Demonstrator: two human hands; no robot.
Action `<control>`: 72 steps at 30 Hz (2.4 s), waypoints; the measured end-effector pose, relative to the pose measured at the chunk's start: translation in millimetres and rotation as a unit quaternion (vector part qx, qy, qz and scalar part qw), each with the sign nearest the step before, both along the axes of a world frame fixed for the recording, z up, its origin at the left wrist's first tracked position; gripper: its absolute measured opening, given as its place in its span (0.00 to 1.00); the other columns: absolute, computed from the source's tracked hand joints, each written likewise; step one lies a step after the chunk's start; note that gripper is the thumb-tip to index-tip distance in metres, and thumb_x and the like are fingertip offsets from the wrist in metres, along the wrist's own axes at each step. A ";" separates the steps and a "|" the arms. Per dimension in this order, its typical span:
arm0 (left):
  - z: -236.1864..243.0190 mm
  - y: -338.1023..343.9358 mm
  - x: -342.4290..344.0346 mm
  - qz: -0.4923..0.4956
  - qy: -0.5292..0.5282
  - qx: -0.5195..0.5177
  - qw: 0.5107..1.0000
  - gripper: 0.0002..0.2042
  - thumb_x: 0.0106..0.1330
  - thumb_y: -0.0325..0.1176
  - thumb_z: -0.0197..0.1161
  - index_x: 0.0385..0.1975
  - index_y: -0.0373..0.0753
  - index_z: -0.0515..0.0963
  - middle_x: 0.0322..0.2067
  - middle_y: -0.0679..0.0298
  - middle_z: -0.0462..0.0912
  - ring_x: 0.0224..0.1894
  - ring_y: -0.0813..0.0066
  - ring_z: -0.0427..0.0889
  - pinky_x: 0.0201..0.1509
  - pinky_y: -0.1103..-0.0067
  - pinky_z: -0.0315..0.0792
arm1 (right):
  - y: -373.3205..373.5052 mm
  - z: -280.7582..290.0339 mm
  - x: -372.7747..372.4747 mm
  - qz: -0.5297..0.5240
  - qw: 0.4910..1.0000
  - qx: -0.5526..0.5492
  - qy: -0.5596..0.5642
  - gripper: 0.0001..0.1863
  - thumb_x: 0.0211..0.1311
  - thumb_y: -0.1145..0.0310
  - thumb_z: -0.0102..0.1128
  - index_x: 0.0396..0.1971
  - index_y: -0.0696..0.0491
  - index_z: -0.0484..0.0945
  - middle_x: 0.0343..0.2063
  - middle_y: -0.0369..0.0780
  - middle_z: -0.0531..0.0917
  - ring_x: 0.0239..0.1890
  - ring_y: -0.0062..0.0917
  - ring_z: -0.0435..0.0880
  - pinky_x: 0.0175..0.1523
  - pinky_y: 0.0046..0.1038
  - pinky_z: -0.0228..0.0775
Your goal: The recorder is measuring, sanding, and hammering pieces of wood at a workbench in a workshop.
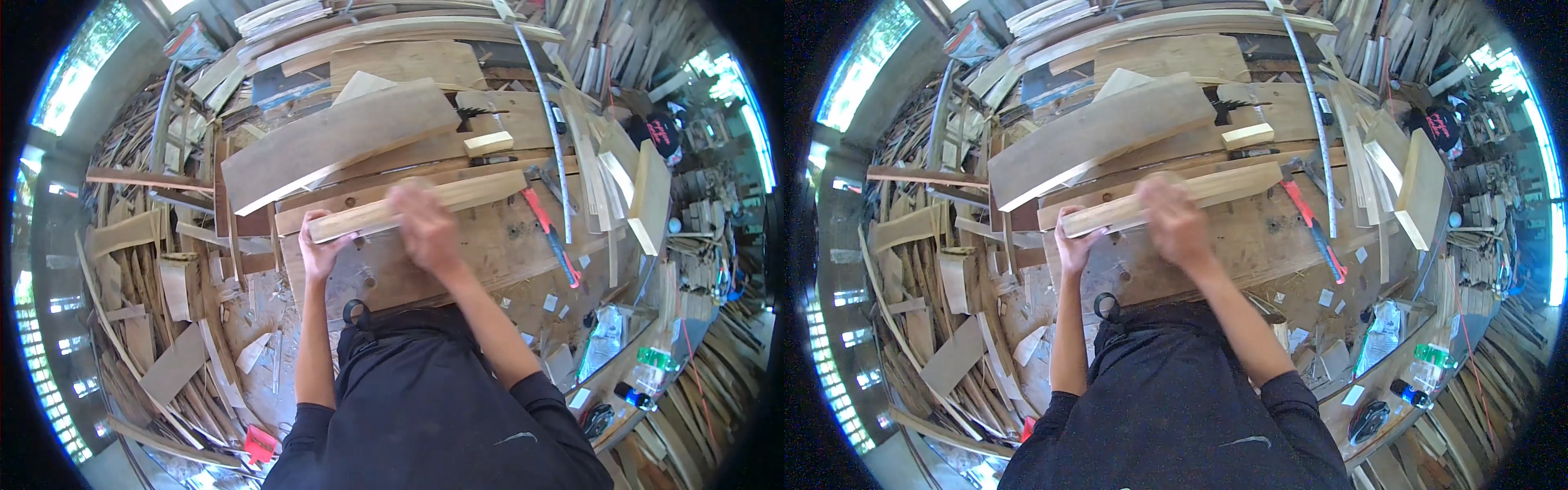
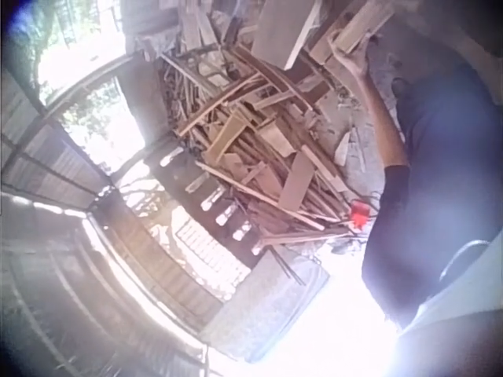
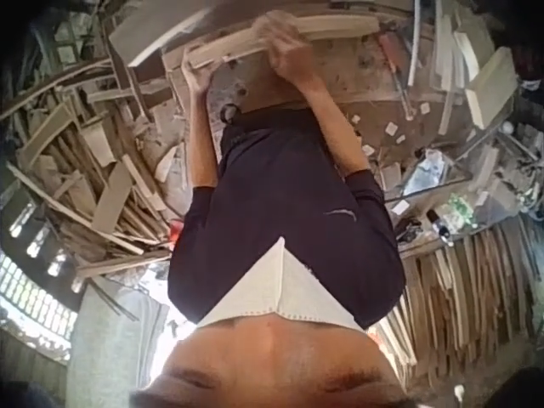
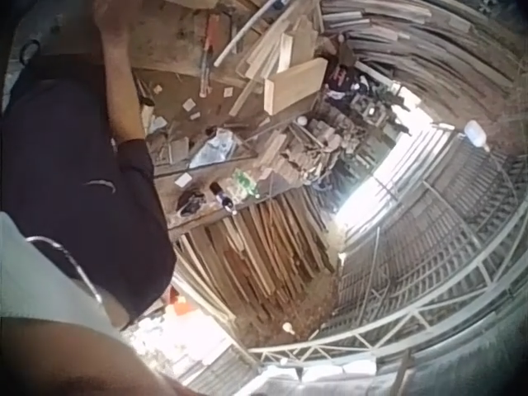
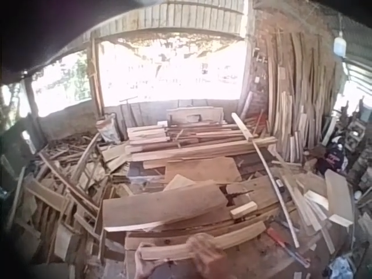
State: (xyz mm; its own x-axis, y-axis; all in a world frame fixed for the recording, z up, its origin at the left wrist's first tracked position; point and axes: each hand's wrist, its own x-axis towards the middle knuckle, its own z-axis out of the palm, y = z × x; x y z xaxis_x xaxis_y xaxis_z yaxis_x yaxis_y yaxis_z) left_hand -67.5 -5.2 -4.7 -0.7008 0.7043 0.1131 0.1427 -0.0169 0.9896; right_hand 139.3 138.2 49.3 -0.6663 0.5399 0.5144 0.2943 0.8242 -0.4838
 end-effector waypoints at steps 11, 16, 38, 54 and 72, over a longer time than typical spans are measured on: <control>-3.4 4.9 -3.3 -0.015 0.053 0.000 0.998 0.32 0.44 0.32 0.91 0.47 0.38 0.77 0.42 0.67 0.82 0.44 0.79 0.82 0.53 0.78 0.78 | 2.2 7.8 -7.5 -0.065 0.996 0.003 0.058 0.20 0.79 0.66 0.50 0.58 0.61 0.83 0.58 0.52 0.85 0.68 0.46 0.78 0.77 0.45 0.63; -18.4 -5.0 -14.4 0.002 0.075 -0.001 0.997 0.18 0.58 0.29 0.73 0.48 0.37 0.77 0.42 0.67 0.82 0.45 0.78 0.81 0.52 0.78 0.77 | -70.7 5.4 -69.2 0.106 0.994 0.014 0.025 0.22 0.73 0.59 0.61 0.61 0.54 0.83 0.65 0.44 0.82 0.74 0.37 0.73 0.79 0.43 0.58; -28.1 -11.1 -25.9 -0.035 -0.071 0.044 0.996 0.17 0.67 0.30 0.71 0.53 0.38 0.76 0.49 0.64 0.83 0.51 0.73 0.83 0.60 0.75 0.77 | -70.3 9.2 -81.2 0.149 0.988 0.018 0.035 0.24 0.71 0.61 0.62 0.64 0.54 0.81 0.66 0.43 0.81 0.73 0.35 0.74 0.79 0.42 0.60; -0.3 5.4 -3.3 -0.020 0.060 -0.018 0.998 0.30 0.44 0.29 0.88 0.46 0.37 0.77 0.43 0.66 0.82 0.45 0.78 0.81 0.54 0.77 0.77 | 6.6 -8.4 7.5 -0.039 0.998 0.050 0.025 0.20 0.78 0.64 0.55 0.61 0.56 0.83 0.61 0.47 0.85 0.69 0.40 0.79 0.75 0.42 0.66; 0.0 3.0 -4.2 0.006 0.052 -0.034 0.998 0.32 0.42 0.30 0.91 0.46 0.38 0.77 0.43 0.66 0.83 0.46 0.77 0.81 0.54 0.77 0.78 | 70.8 0.2 77.4 -0.272 0.959 0.076 0.038 0.19 0.82 0.64 0.48 0.56 0.58 0.86 0.59 0.47 0.86 0.66 0.43 0.81 0.73 0.42 0.66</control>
State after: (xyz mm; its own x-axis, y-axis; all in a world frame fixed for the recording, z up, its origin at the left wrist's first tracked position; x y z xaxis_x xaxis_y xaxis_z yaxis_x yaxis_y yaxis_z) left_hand -71.8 -2.2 -4.8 -0.6955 0.7051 0.1383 0.2453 0.0520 0.9681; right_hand 216.7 209.0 49.5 -0.2651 0.7120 0.6502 0.6696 0.6211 -0.4071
